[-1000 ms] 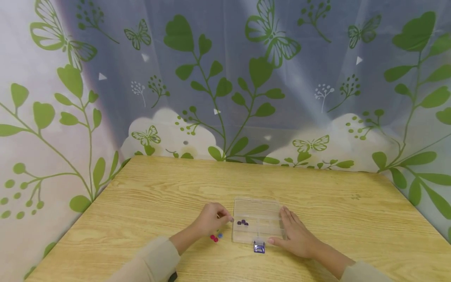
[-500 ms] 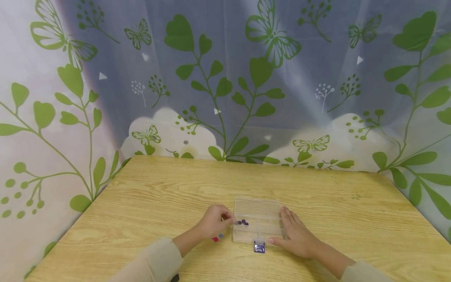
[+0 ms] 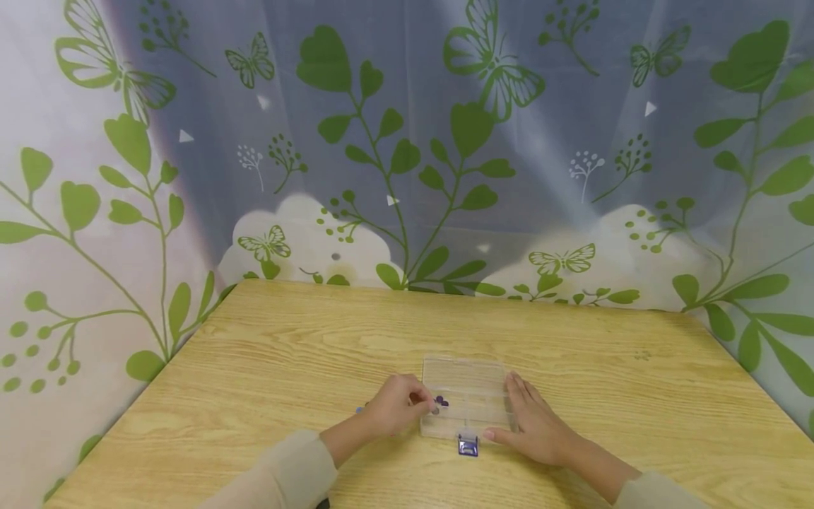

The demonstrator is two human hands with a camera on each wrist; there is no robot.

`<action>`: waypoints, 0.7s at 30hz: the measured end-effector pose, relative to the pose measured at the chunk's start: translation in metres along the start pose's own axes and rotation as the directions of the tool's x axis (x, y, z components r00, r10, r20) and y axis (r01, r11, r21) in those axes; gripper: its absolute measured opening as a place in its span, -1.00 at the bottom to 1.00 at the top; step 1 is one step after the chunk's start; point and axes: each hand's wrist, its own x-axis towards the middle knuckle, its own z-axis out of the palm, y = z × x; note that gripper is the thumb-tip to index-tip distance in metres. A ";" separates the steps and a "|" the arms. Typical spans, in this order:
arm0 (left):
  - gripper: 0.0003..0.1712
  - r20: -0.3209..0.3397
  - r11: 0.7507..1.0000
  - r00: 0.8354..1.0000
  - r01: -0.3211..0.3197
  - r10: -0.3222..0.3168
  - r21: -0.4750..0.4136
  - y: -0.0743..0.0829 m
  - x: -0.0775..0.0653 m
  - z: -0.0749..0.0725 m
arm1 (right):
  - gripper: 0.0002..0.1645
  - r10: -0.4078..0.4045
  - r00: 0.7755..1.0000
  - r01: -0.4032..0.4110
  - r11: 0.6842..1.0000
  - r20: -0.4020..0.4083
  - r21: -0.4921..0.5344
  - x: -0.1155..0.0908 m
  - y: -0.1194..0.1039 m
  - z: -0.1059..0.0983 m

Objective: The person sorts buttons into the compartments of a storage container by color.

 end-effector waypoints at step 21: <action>-0.94 0.054 0.905 0.995 -0.100 0.085 0.414 0.009 -0.002 0.008 | 0.19 -0.004 1.000 0.004 1.000 -0.005 0.011 0.000 0.001 0.001</action>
